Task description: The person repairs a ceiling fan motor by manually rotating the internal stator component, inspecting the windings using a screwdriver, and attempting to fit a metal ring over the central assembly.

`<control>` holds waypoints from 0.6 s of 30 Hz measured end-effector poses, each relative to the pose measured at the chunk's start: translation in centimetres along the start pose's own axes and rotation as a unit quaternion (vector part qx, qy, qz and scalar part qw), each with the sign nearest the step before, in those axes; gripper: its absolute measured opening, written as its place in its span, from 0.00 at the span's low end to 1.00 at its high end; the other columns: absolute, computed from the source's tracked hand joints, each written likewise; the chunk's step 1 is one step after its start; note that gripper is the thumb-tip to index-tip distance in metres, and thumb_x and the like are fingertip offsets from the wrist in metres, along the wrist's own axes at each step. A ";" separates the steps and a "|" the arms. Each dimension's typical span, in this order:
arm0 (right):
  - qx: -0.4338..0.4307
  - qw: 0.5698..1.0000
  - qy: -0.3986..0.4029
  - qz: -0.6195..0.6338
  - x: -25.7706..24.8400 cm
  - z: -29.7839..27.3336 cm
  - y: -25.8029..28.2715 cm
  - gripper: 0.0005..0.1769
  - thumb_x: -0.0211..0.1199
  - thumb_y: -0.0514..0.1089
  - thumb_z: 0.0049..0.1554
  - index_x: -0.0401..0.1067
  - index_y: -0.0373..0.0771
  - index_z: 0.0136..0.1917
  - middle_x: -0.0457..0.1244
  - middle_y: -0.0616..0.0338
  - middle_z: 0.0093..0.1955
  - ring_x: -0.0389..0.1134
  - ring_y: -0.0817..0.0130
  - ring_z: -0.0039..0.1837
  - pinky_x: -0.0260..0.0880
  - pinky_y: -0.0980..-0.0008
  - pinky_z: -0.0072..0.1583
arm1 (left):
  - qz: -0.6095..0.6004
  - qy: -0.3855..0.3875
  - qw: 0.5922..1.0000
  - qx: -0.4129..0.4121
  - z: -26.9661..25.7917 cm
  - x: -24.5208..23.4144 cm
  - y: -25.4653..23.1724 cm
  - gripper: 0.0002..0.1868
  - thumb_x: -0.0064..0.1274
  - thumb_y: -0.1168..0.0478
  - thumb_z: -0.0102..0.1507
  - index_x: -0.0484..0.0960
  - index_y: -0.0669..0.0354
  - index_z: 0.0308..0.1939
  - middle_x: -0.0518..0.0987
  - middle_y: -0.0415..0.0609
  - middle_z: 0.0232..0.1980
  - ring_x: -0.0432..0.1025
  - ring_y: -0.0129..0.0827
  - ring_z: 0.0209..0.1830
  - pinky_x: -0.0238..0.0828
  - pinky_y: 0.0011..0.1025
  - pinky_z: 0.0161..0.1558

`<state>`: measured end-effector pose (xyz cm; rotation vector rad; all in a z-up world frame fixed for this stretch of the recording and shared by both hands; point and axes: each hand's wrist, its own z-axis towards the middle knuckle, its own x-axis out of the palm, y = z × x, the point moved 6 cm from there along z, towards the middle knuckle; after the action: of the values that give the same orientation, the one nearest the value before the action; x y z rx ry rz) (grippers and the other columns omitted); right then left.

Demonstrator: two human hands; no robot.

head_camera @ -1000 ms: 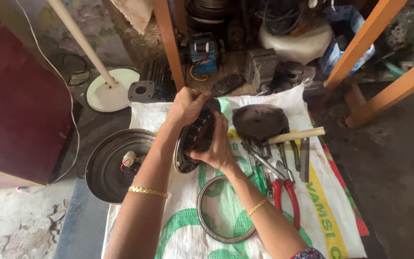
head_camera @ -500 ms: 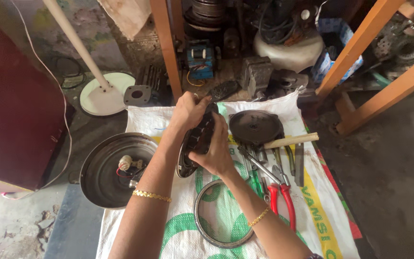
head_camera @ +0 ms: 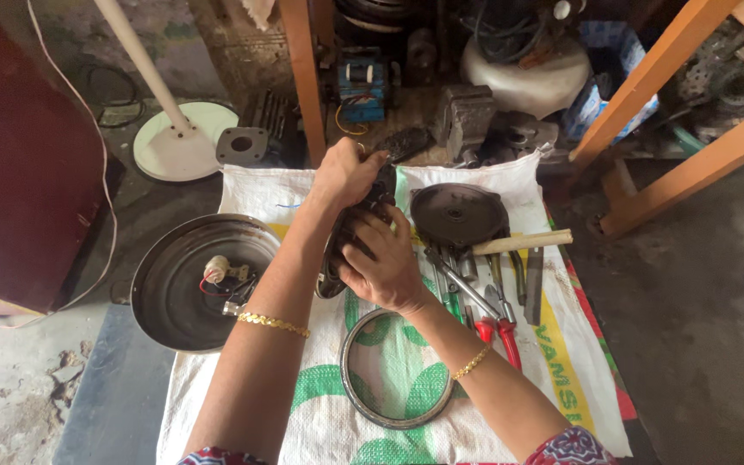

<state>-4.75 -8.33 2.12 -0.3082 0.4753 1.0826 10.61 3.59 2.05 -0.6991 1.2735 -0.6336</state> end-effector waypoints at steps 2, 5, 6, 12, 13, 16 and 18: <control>0.015 1.000 -0.013 0.019 -0.3 0.4 -0.4 0.08 0.67 0.45 0.55 0.71 0.40 0.44 0.65 0.52 0.57 0.66 0.54 0.64 0.56 0.43 0.72 | 0.021 0.014 0.999 -0.025 -0.2 0.0 0.3 0.28 0.56 0.44 0.65 0.84 0.73 0.35 0.83 0.70 0.35 0.81 0.55 0.44 0.73 0.43 0.50; 0.146 0.975 -0.037 0.163 -0.3 0.0 -2.7 0.05 0.63 0.42 0.55 0.70 0.40 0.40 0.65 0.57 0.48 0.66 0.63 0.55 0.64 0.55 0.63 | -0.050 -0.052 0.995 0.068 -0.7 -0.7 -0.4 0.21 0.58 0.48 0.60 0.86 0.66 0.39 0.83 0.67 0.38 0.79 0.55 0.43 0.73 0.43 0.45; 0.230 0.937 -0.034 0.260 -0.2 -0.9 -4.6 0.04 0.61 0.41 0.55 0.70 0.38 0.42 0.64 0.58 0.43 0.64 0.69 0.50 0.64 0.62 0.56 | -0.055 -0.053 0.995 0.070 -0.5 -0.7 -0.2 0.20 0.58 0.49 0.60 0.85 0.65 0.40 0.83 0.65 0.39 0.79 0.54 0.43 0.74 0.42 0.44; 0.534 0.809 0.088 0.231 -1.2 -9.4 -13.9 0.15 0.67 0.47 0.56 0.80 0.33 0.48 0.68 0.56 0.35 0.62 0.72 0.35 0.62 0.64 0.39 | -0.010 -0.017 1.000 0.024 0.0 0.4 0.6 0.26 0.57 0.46 0.64 0.81 0.72 0.40 0.82 0.69 0.40 0.78 0.58 0.46 0.72 0.45 0.49; 0.492 0.831 0.145 0.214 -1.1 -10.0 -14.0 0.16 0.70 0.49 0.54 0.80 0.33 0.47 0.69 0.55 0.36 0.66 0.71 0.36 0.65 0.65 0.40 | -0.009 -0.038 0.998 0.041 0.1 0.3 0.5 0.26 0.58 0.46 0.63 0.80 0.72 0.42 0.81 0.69 0.41 0.76 0.60 0.47 0.71 0.46 0.48; 0.427 0.844 0.278 0.166 -0.3 -13.1 -11.6 0.19 0.74 0.52 0.49 0.80 0.34 0.44 0.72 0.50 0.39 0.76 0.63 0.40 0.73 0.64 0.44 | -0.022 -0.052 0.997 0.051 0.5 0.6 1.1 0.26 0.58 0.46 0.62 0.80 0.71 0.44 0.82 0.68 0.43 0.76 0.60 0.50 0.71 0.46 0.50; 0.423 0.848 0.296 0.122 1.1 -14.3 -9.6 0.20 0.75 0.53 0.47 0.80 0.33 0.43 0.72 0.45 0.40 0.76 0.52 0.43 0.73 0.58 0.47 | -0.021 -0.056 0.997 0.045 1.0 0.7 1.8 0.27 0.58 0.45 0.62 0.81 0.71 0.43 0.82 0.69 0.44 0.76 0.60 0.51 0.71 0.46 0.51</control>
<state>1.19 -18.39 -10.58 0.2300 1.5234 0.9017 11.76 4.36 0.40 -0.6792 1.1220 -0.6737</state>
